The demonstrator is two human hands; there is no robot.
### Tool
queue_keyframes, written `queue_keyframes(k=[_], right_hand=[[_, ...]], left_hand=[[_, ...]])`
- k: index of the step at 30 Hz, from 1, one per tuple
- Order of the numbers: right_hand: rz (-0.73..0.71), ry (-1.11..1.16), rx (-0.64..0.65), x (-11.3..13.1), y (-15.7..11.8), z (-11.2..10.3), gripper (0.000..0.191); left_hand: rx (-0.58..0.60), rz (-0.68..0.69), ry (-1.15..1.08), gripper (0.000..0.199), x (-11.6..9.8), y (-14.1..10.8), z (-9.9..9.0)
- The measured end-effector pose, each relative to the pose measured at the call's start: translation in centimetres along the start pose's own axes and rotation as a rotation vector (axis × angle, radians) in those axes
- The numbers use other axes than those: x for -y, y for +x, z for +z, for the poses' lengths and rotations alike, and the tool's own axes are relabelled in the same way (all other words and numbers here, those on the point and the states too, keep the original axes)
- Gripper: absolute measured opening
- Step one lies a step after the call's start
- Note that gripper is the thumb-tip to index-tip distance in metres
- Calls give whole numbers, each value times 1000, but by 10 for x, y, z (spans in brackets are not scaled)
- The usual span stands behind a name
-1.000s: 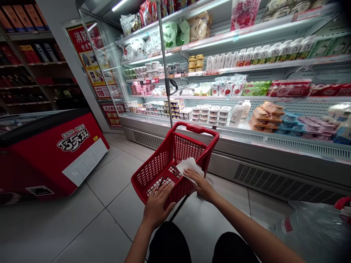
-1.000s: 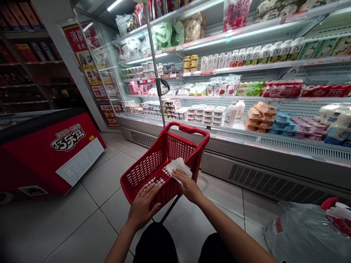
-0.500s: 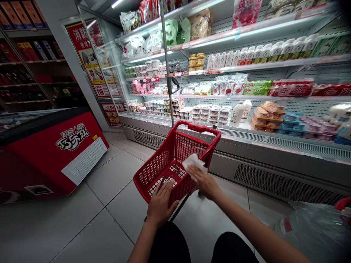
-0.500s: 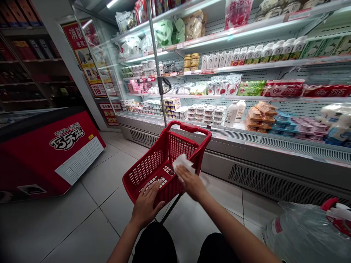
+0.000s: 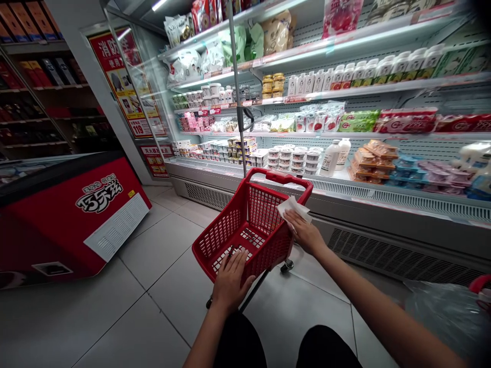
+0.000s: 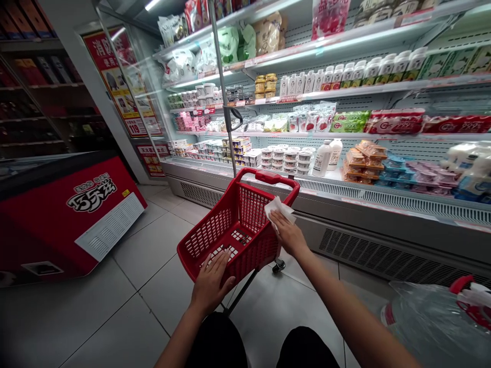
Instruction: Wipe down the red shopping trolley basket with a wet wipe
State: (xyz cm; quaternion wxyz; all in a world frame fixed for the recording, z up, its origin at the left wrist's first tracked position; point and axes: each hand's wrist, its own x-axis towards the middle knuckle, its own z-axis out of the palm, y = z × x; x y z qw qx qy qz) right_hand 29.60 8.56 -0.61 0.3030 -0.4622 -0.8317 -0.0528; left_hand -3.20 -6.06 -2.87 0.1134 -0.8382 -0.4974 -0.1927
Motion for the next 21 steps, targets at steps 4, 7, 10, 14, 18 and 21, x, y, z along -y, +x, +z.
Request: queue_keyframes(k=[4,7,10,14,18,21], right_hand=[[-94,110,59,72,-38,21,55],[-255,219,141,110,-57,29,59],[-344,246,193,96,-57,22,62],[-227,148,153,27,-37,2,57],[-115,93,87,-10,-21,-4,51],[-45,123,33,1,-18,7,51]], left_hand=[[-23,-27,-5,79,-7,8,8],[-10,-33,-29,79,-9,12,11],[39,-5,-85,83,-2,13,9],[152,80,-122,84,27,7,-3],[204,86,-75,83,56,-2,-9],[160,44,-40,80,59,-2,-4]])
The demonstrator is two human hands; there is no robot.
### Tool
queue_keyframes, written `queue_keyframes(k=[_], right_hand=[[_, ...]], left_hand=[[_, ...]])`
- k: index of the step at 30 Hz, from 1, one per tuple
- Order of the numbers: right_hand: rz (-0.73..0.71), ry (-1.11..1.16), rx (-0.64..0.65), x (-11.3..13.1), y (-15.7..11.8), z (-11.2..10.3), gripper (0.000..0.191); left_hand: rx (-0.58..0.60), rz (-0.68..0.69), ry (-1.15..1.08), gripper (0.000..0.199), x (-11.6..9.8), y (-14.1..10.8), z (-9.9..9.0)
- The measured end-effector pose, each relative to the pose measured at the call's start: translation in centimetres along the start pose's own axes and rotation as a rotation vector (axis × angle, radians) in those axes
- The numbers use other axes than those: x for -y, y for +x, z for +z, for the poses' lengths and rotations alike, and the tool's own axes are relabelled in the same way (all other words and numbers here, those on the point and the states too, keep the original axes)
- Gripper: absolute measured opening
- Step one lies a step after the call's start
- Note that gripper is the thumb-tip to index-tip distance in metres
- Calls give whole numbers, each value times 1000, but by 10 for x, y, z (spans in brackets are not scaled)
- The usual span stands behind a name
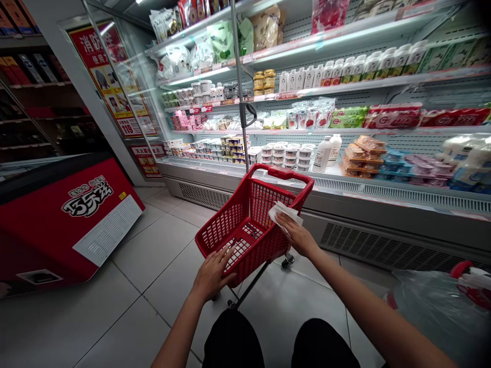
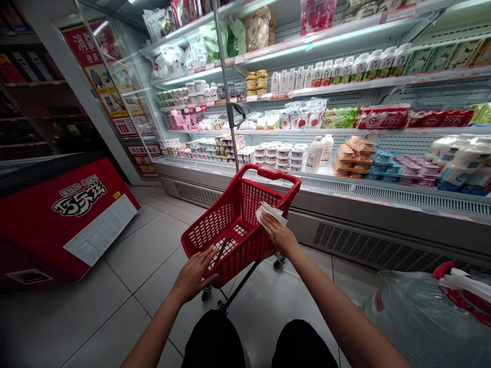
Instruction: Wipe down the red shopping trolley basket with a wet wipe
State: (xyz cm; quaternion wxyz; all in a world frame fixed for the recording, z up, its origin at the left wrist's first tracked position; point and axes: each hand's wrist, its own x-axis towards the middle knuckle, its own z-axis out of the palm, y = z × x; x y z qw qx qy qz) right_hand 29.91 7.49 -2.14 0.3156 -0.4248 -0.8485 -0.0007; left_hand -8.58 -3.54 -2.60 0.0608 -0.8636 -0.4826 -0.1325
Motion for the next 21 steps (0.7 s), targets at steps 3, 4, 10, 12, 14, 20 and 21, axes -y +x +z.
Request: queue_keyframes(k=[3,4,10,12,14,20,21], right_hand=[[22,73,-29,33,-3,23,51],[6,102,-22,49,-6,31,52],[-213,238,121,146,-37,53,55],[-297,263,167,156,-43,52,54],[-325,262,191,146,-42,47,52],[-58,131,108,50,-11,26,48],[-32,120,96,41,-7,25,47]], left_hand=[[-60,-40,17,86,-9,7,6],[-75,-47,17,89,-12,10,8],[-137,-125,14,93,-37,17,18],[-166,-158,-2,92,-46,18,21],[-172,-154,-22,95,-50,18,22],[-78,7,46,97,-17,17,10],[-77,3,78,93,-9,18,9]])
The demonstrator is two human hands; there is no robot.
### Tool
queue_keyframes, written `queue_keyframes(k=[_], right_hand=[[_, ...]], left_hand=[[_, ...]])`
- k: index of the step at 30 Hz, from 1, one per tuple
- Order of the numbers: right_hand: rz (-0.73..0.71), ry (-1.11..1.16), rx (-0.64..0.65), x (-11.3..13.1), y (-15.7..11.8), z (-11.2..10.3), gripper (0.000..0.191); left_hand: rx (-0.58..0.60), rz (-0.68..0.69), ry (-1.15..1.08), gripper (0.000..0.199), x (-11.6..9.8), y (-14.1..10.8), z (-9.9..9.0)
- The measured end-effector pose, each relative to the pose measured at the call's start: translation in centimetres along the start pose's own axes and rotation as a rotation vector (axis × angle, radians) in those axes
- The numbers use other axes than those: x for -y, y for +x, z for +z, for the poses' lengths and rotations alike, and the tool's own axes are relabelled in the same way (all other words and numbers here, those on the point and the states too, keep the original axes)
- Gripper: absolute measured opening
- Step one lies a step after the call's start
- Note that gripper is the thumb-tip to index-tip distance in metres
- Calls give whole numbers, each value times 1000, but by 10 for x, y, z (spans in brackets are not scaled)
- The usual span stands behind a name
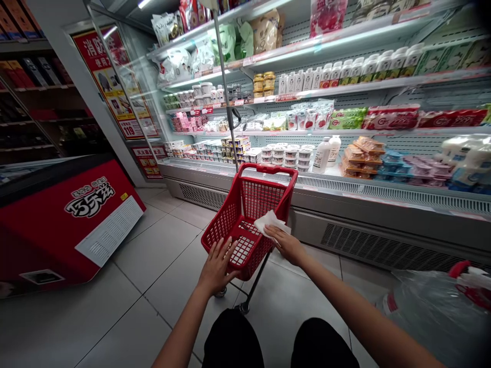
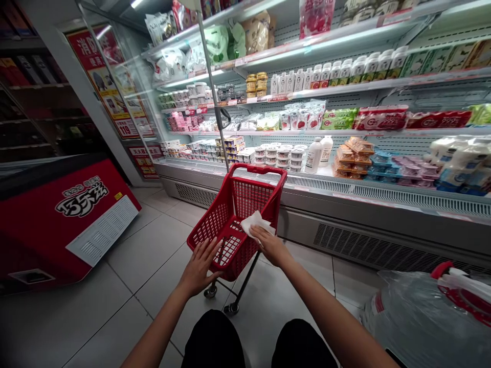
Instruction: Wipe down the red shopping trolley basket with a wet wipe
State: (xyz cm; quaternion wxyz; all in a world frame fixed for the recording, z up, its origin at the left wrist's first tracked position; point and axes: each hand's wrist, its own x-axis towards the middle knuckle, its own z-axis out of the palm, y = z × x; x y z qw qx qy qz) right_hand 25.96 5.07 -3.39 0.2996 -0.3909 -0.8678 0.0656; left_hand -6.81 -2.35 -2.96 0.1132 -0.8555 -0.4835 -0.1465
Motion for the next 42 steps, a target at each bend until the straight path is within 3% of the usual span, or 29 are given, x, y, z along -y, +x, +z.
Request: queue_keyframes(k=[2,5,9,12,15,18,21,23,28,31,34,38,42], right_hand=[[37,-5,-25,-5,2,0,47],[46,11,-57,18,-8,13,49],[-52,39,-18,68,-35,34,55],[-94,39,26,80,-49,36,58],[-39,9,8,63,-55,22,54],[60,-29,-40,36,-58,6,50],[152,-45,-96,21,-62,2,50],[208,-44,-156,21,-65,8,51],[238,-10,-278,47,-61,41,53],[195,11,-271,69,-52,58,55],[182,-5,-231,79,-54,61,55],[161,-55,-176,54,-80,37,55],[292,-91,-223,10,-103,4,51]], left_hand=[[0,-30,52,84,13,1,3],[-20,-95,75,75,13,7,14],[-98,-170,59,76,-12,20,28],[-111,-183,60,78,-32,27,30],[-75,-84,30,81,-36,29,24],[-46,28,-1,80,-21,28,16],[-81,0,22,75,-7,30,14],[-85,3,20,73,-9,34,18],[-105,-22,-27,81,-55,42,33],[-102,4,-63,88,-86,41,38],[-85,56,-100,92,-99,41,38],[-29,146,-94,89,-79,51,28],[-4,128,-36,85,-48,74,17]])
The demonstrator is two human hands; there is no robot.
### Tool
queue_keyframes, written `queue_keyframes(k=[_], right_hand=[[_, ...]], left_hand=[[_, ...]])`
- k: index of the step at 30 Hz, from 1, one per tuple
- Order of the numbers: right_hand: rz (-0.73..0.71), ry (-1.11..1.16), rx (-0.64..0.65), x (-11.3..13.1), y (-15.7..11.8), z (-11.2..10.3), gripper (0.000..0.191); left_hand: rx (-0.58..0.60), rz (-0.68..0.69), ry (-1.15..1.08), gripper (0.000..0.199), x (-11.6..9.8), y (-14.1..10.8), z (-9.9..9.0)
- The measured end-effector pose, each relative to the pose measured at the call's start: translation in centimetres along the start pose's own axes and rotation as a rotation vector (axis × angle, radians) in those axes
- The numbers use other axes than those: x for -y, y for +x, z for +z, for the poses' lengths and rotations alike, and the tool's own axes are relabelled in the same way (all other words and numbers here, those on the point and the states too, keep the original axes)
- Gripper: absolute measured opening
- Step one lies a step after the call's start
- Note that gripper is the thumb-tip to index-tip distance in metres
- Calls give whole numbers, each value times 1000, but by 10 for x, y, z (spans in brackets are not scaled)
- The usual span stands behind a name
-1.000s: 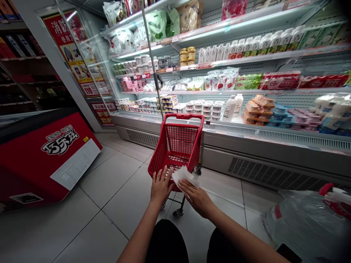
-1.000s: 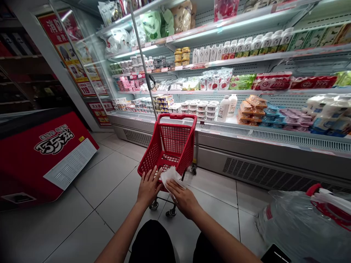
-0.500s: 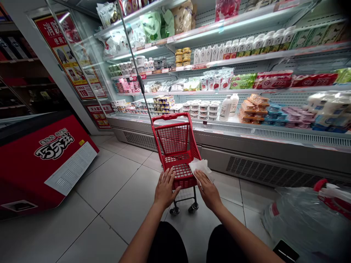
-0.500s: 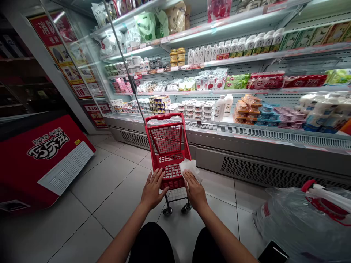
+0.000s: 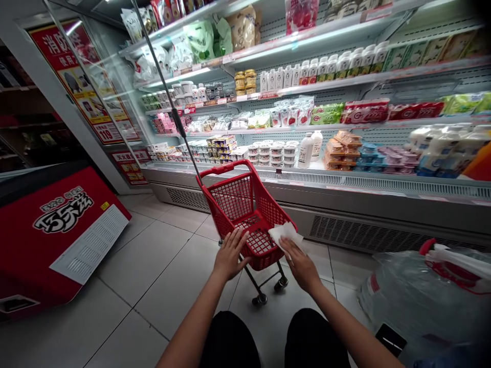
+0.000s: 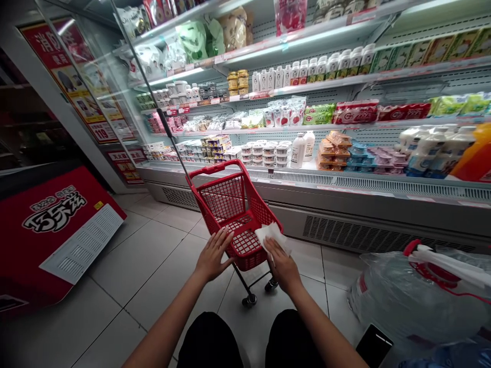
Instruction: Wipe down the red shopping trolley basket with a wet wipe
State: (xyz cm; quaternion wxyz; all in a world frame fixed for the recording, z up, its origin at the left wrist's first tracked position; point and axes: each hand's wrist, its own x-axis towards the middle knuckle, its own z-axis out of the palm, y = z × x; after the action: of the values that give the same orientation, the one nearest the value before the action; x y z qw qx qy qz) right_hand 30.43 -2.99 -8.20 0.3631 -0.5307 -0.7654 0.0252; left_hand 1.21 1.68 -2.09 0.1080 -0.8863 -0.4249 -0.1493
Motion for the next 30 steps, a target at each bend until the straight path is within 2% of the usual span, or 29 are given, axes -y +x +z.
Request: queue_keyframes(k=[2,4,9,11,14,17,20,22,24,26,30], right_hand=[[72,4,-30,-14,4,-7,50],[137,12,-71,-14,6,-4,50],[116,39,-79,27,0,18,51],[102,40,-75,40,-6,19,53],[57,27,-61,38,-17,6,54],[33,4,-54,18,-29,-12,55],[109,-16,-92,-2,-38,-23,54],[182,-27,-133,-10,-40,-25,53],[252,-44,-183,-14,-36,-24,52],[284,-72,-224,-11,-27,-20,52],[206,-150,-219,12,5,-5,52]], left_hand=[[21,35,11,83,2,10,0],[6,27,16,85,-10,19,5],[-80,-104,19,99,-63,29,28],[-90,-108,27,100,-75,30,30],[-74,-20,45,95,-70,33,24],[-54,84,55,88,-45,39,10],[-84,-9,82,88,-19,47,1],[-83,-60,88,91,-14,49,2],[-76,-86,80,98,-21,51,7],[-88,-124,74,105,-37,53,13],[-101,-169,87,111,-75,56,22]])
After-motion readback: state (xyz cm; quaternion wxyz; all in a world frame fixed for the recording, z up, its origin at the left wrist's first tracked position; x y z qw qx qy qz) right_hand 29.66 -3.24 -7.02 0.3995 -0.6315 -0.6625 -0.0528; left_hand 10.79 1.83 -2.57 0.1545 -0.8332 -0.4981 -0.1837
